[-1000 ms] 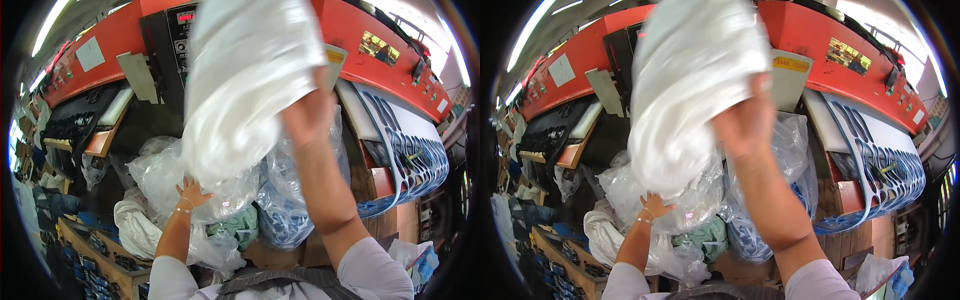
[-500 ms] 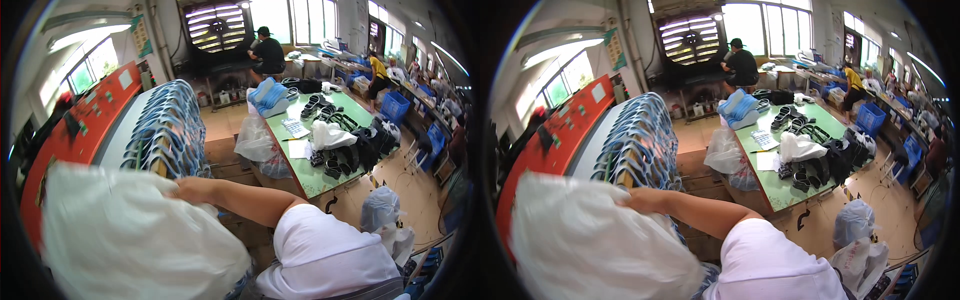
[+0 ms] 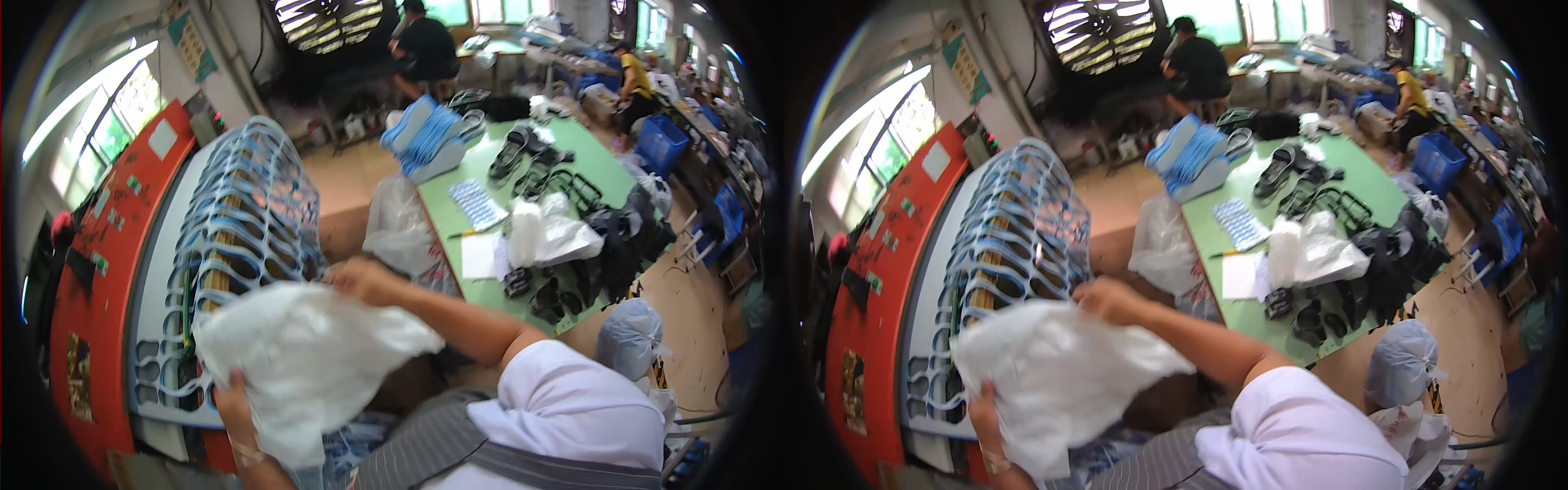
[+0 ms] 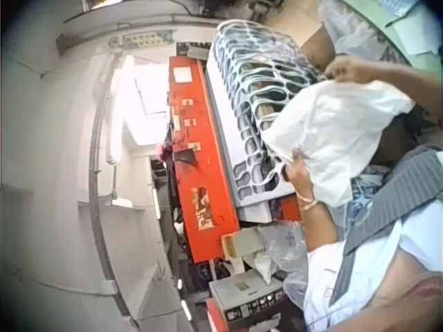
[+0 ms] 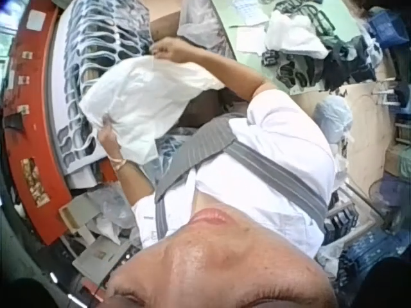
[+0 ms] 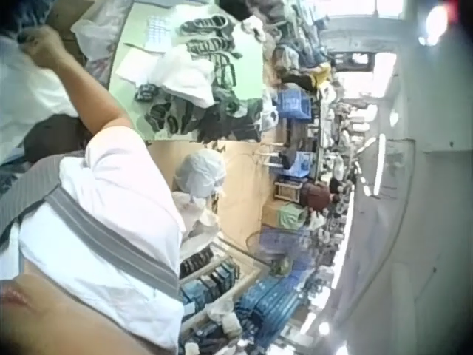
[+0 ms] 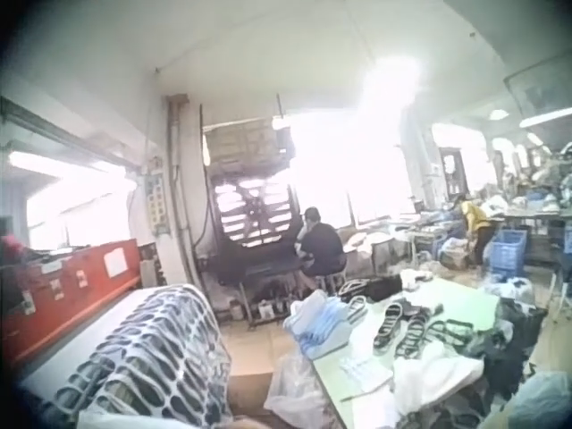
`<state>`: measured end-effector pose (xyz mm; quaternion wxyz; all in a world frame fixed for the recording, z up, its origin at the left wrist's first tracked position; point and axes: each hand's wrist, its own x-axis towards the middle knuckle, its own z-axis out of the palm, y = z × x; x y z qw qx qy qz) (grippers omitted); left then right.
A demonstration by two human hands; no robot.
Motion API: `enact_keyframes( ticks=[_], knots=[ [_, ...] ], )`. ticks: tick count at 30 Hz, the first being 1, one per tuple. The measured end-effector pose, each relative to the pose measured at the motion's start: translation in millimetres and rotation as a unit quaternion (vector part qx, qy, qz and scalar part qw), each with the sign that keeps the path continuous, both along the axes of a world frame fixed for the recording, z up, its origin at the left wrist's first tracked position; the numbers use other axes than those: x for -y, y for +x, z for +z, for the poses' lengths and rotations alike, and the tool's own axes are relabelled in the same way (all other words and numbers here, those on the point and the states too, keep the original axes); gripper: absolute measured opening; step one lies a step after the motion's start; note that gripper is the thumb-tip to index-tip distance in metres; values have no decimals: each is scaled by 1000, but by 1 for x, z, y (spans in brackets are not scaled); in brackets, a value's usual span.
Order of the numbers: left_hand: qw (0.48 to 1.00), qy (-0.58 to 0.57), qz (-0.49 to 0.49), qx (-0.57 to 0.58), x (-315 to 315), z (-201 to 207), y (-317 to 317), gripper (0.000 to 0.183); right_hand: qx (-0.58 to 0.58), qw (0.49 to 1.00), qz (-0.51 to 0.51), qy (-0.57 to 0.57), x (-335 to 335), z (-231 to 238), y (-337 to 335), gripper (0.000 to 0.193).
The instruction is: The recorder sorts shoe insoles, puts them in a plastic bag, applies a sticker, and then uses an industrial press to cut shoe components from a material sheet.
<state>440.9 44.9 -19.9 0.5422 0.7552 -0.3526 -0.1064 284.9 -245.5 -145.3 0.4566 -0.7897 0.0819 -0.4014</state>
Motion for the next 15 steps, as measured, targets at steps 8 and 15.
enact_keyframes(
  ticks=[8, 15],
  knots=[
    [993, -11, -107, -50, 191, -44, 12, 76, -12, 982, -76, 170, 16, 5, 14, 38],
    [980, 45, -115, -155, 269, -174, 156, 88, -209, 958, -100, 166, 110, -89, 62, 23]
  ],
)
